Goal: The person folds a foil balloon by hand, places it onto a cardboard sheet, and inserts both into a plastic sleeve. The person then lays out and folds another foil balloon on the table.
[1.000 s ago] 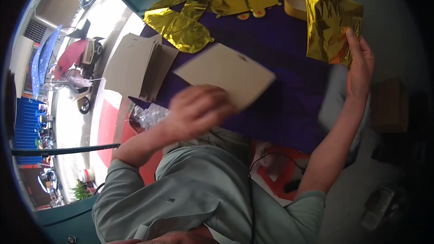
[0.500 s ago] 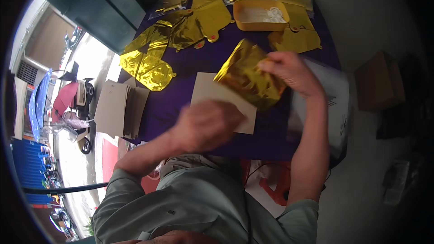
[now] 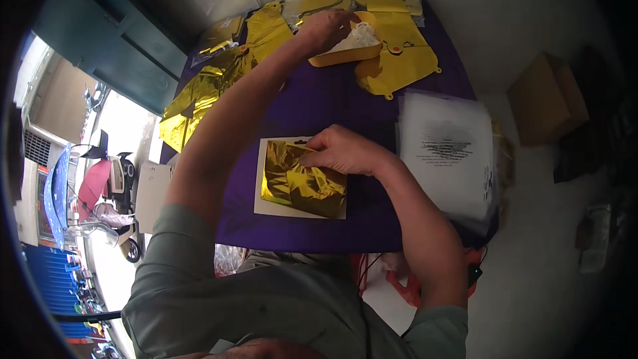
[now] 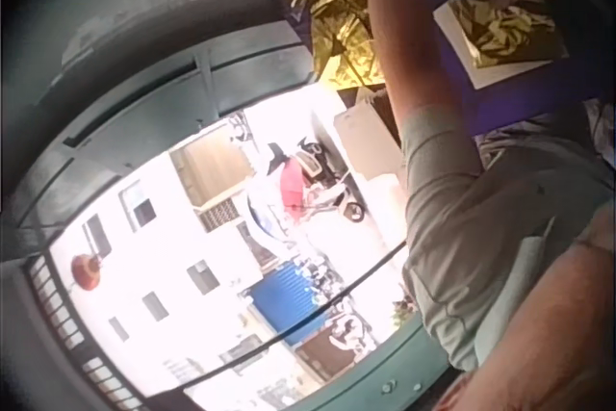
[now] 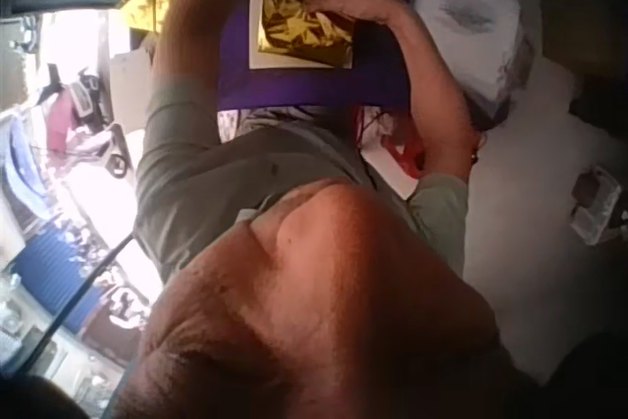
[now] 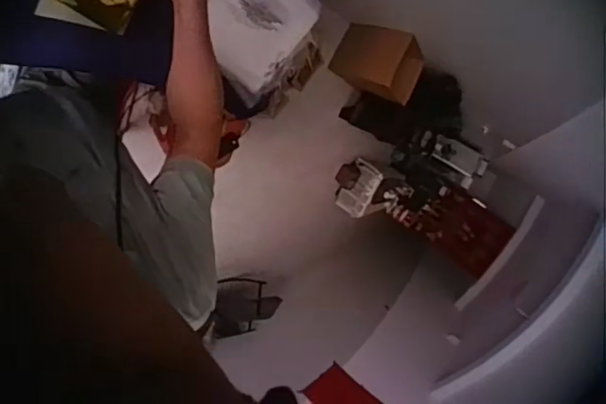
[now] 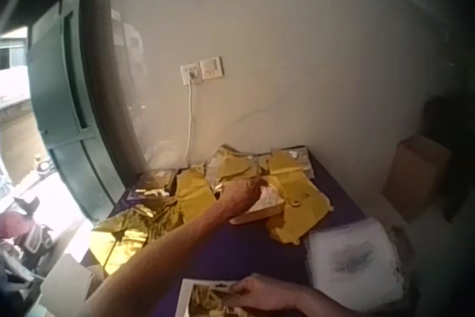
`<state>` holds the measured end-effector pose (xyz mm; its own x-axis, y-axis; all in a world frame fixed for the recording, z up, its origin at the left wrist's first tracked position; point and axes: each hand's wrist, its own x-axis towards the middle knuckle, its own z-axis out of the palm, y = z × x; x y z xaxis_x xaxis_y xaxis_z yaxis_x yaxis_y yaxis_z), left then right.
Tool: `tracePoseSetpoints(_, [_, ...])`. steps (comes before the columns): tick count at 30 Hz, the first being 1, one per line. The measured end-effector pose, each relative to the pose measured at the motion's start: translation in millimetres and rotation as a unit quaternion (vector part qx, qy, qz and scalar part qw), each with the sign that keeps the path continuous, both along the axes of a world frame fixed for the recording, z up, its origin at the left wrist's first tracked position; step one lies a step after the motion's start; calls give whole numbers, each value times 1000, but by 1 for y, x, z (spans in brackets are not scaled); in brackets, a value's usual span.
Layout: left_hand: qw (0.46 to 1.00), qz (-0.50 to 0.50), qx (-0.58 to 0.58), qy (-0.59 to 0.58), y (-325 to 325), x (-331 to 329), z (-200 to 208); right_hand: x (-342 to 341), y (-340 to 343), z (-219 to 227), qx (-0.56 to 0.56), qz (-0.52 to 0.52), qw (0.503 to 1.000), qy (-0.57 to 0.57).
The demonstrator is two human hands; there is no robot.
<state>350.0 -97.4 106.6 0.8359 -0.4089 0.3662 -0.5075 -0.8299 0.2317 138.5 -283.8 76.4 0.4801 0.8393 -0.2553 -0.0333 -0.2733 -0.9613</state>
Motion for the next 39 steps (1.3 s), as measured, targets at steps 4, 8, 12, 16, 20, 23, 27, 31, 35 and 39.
tracePoseSetpoints(4, [999, 36, -16, 27, -18, 27, -18, 3, -2, 0, -8, 6, 1000, 5])
tracePoseSetpoints(8, [994, 61, -19, 91, -32, 39, -24, 4, -3, -6, -11, 9, 1000, 6])
tracePoseSetpoints(12, [993, 87, -16, 74, -33, 41, -29, 1, -5, -6, -5, 1, 1000, 11])
tracePoseSetpoints(16, [990, 49, -129, -1, -1, 41, -21, 8, -7, -2, -12, -12, 1000, 3])
tracePoseSetpoints(20, [967, 28, -253, 19, 51, 19, 23, 15, -7, 12, 38, -29, 998, -39])
tracePoseSetpoints(23, [938, 63, -320, 119, 26, -57, 54, 26, -43, -6, 42, -90, 995, 4])
tracePoseSetpoints(27, [906, 79, -399, 114, 93, -161, 60, 38, -50, 13, 67, -95, 993, -12])
tracePoseSetpoints(31, [885, 95, -443, 110, 104, -269, 37, 50, -68, 2, 88, -151, 985, 2])
tracePoseSetpoints(35, [870, 135, -442, 172, 86, -338, -12, 48, -64, 9, 112, -165, 980, -24])
tracePoseSetpoints(39, [944, 151, -263, 129, 57, -361, -39, 56, -70, 4, 103, -184, 976, -46])
